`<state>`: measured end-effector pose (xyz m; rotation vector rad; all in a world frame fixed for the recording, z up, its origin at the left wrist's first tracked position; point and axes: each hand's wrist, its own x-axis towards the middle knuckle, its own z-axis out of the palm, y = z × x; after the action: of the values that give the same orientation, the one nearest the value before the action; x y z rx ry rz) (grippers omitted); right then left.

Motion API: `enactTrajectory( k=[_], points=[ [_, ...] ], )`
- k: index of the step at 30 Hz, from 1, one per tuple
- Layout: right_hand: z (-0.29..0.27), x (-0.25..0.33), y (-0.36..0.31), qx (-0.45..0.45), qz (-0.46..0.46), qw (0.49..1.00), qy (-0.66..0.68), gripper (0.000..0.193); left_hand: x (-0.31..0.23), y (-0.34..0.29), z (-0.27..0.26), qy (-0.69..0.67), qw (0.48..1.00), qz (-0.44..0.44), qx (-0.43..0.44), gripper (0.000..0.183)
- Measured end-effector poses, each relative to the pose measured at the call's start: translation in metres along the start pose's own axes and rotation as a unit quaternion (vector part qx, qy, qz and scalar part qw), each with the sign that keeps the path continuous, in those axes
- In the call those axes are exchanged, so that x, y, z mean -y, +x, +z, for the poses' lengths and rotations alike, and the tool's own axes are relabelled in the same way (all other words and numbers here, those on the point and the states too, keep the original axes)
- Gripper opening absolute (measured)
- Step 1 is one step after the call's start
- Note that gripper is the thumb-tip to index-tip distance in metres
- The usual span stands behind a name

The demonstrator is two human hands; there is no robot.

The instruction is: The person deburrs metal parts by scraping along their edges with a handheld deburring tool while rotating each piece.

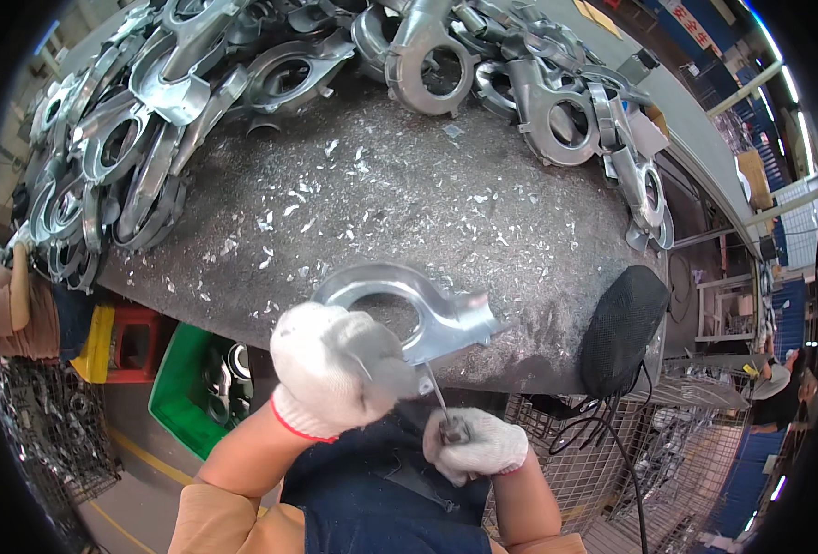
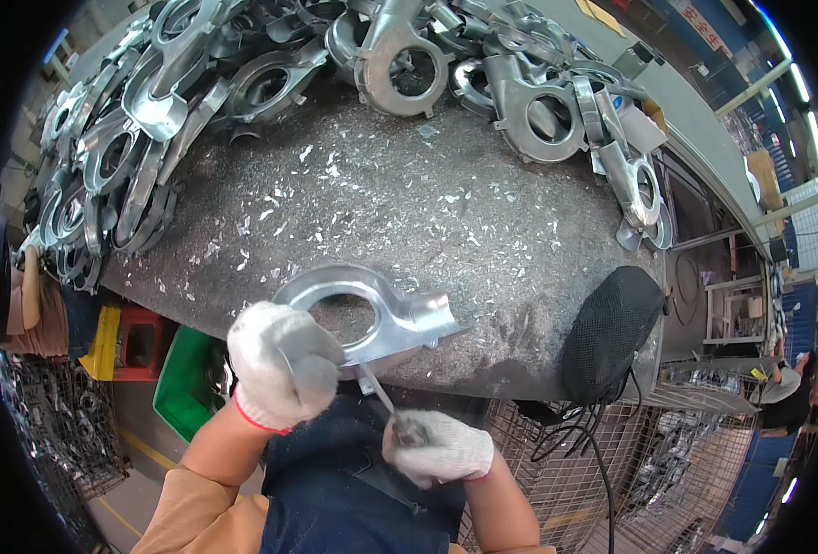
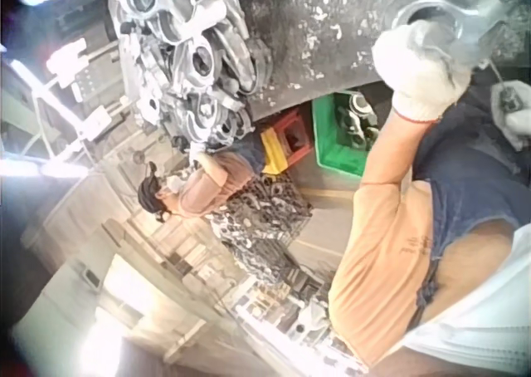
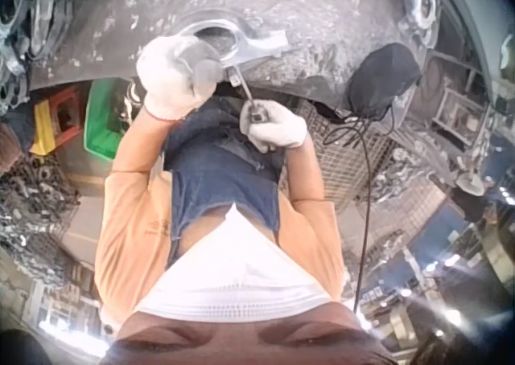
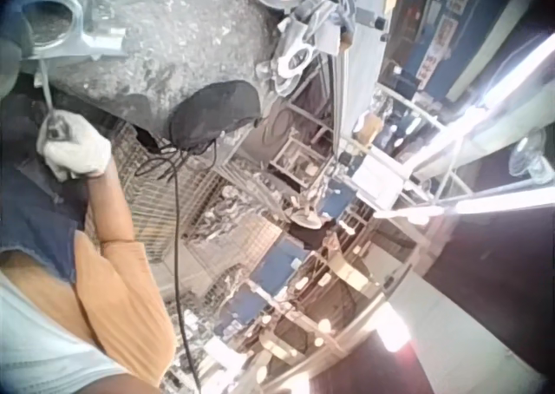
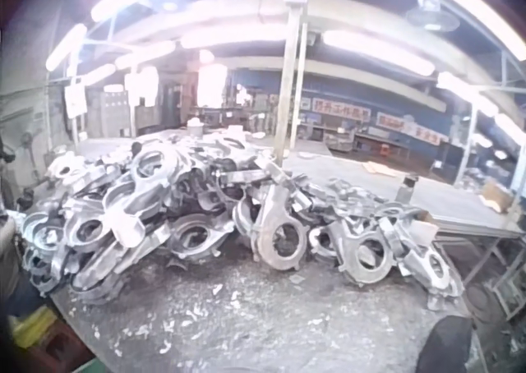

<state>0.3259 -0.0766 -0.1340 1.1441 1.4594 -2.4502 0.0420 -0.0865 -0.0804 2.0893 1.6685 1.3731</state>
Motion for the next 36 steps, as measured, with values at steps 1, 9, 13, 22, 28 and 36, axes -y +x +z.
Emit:
enactTrajectory(
  k=[1,9,13,22,28,36],
  points=[
    [-0.006,-0.002,-0.003,0.147,0.049,0.977,0.146,0.022,-0.002,-0.005,0.005,0.043,0.999,0.006,-0.023,0.012],
    [-0.005,-0.018,-0.018,-0.061,-0.005,0.983,0.172,0.024,-0.005,-0.075,0.015,-0.319,0.924,-0.195,-0.076,0.052],
    [0.009,-0.019,-0.020,-0.182,0.047,0.979,0.085,0.025,0.016,-0.036,-0.021,0.126,0.981,-0.005,0.147,0.043],
    [0.025,-0.009,0.001,-0.260,0.029,0.937,-0.230,0.043,0.025,-0.042,0.007,-0.021,0.983,0.104,0.153,0.028],
    [-0.001,-0.006,0.000,0.026,0.010,0.996,0.083,0.025,0.009,-0.044,0.018,-0.024,0.988,0.088,0.126,0.027],
    [-0.003,-0.020,0.004,0.050,-0.050,0.986,0.154,0.033,-0.004,-0.043,0.020,-0.025,0.989,0.073,0.122,0.027]
  ],
)
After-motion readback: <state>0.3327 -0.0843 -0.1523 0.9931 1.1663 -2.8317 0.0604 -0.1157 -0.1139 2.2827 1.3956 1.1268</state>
